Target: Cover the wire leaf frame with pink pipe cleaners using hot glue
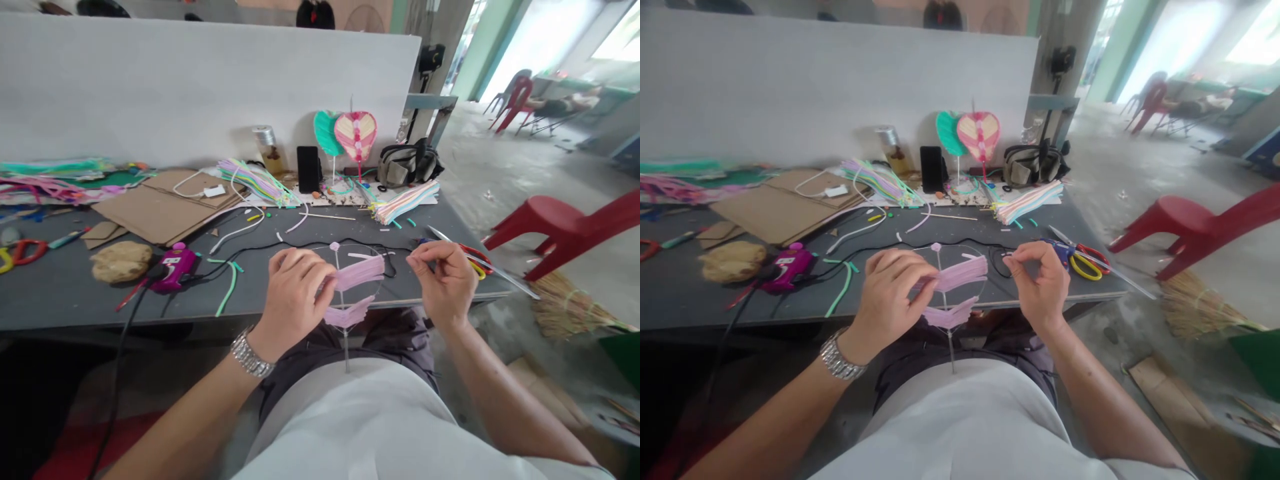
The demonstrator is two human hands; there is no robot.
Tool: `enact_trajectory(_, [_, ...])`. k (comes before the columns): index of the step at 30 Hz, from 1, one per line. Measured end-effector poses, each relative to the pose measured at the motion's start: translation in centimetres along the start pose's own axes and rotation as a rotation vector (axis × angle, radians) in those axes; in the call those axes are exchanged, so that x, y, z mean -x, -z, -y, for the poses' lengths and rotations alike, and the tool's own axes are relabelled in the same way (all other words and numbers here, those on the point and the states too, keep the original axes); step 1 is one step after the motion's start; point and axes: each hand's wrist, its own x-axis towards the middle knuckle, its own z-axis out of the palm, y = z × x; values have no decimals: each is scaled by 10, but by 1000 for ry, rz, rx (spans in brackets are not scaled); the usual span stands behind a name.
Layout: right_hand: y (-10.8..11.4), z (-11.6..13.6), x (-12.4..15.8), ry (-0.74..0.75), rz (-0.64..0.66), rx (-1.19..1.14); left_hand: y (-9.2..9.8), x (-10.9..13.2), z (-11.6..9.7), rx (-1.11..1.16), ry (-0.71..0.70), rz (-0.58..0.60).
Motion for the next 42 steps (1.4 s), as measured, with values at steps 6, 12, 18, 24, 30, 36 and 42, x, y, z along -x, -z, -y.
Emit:
enact_trajectory(6, [16,-26,3,-249,62,92,0,2,1,-14,-38,-51])
enact_trajectory(12, [7,-9,4,-321,293,45,1,2,-3,-12,-71,-49])
enact_trajectory(18, [3,1,3,-312,374,45,6,-1,-8,-67,-106,-29])
enact_trajectory(24, [1,6,0,-385,270,-106,9,0,-13,-91,-115,-25])
enact_trajectory(30, [-7,18,-1,-582,350,-338,8,0,-15,-86,-122,-29])
enact_trajectory(36, [-10,21,-4,-791,338,-527,7,0,-14,-84,-123,-22])
enact_trajectory(42, [-12,23,-6,-795,296,-562,6,0,-15,-83,-131,-14])
